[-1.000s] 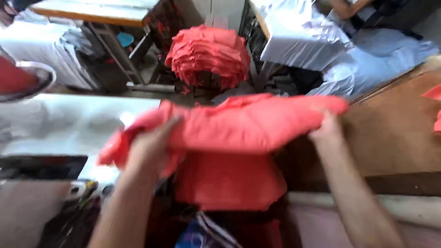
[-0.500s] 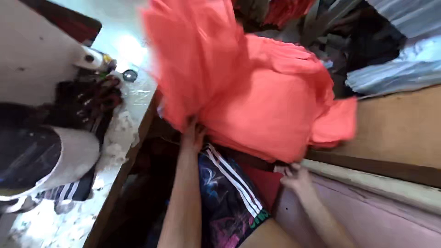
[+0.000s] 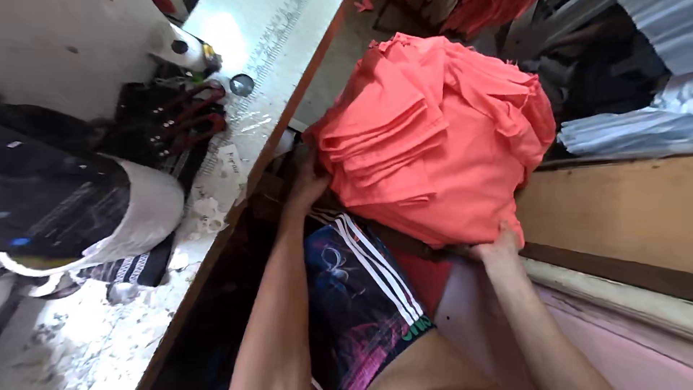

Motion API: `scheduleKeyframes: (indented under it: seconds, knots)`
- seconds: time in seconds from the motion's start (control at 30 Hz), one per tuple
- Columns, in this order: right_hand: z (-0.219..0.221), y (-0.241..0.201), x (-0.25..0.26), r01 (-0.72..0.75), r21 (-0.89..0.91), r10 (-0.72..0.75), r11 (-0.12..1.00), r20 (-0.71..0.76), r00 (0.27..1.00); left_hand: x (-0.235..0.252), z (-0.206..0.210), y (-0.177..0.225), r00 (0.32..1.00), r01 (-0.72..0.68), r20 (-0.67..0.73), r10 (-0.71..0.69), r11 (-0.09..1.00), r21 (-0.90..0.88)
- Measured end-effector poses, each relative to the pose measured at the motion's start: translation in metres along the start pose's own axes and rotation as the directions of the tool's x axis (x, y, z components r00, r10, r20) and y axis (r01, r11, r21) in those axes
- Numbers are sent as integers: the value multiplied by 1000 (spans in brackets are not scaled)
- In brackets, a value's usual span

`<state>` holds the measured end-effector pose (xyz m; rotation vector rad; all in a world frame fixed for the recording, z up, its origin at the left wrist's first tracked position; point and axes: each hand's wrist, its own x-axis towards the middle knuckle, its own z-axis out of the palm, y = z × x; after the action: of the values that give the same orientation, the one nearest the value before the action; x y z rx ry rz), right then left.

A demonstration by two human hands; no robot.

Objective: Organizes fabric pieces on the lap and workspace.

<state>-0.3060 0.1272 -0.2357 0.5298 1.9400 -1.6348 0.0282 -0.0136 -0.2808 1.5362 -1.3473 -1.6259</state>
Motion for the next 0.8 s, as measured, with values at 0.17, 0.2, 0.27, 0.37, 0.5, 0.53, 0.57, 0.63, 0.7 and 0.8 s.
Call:
scheduleKeyframes:
  seconds: [0.17,0.2,0.27,0.37,0.5,0.53,0.57,0.63,0.7,0.8]
  knots:
    - [14,-13,33,227,-89,-230,970,-28,973,9,16,24,998,10,-53,-24,969,-248]
    - [16,-12,39,207,-84,-209,975,-15,978,6,24,30,991,13,-125,-44,971,-238]
    - [11,0,51,131,-71,-131,989,11,991,-17,35,34,966,116,-204,-162,968,-222]
    - [5,14,69,115,-86,-110,990,55,992,-38,39,28,854,396,-160,-494,819,-416]
    - [8,19,73,199,-278,-220,940,-46,975,-31,36,23,785,228,-118,-608,461,-857]
    - [7,15,69,257,-420,-312,871,-67,948,-27,31,19,791,205,-85,-606,394,-896]
    - [7,10,61,342,-597,-436,725,-13,900,-21,26,16,793,179,-77,-605,351,-919]
    - [9,-4,35,618,-780,-633,97,431,643,-11,12,12,797,87,-99,-595,276,-957]
    - [33,-3,3,805,-372,-441,-462,884,155,-14,1,8,836,-21,-151,-528,245,-969]
    - [124,21,-46,806,263,82,-530,962,-260,-25,-2,6,864,-106,-205,-459,233,-967]
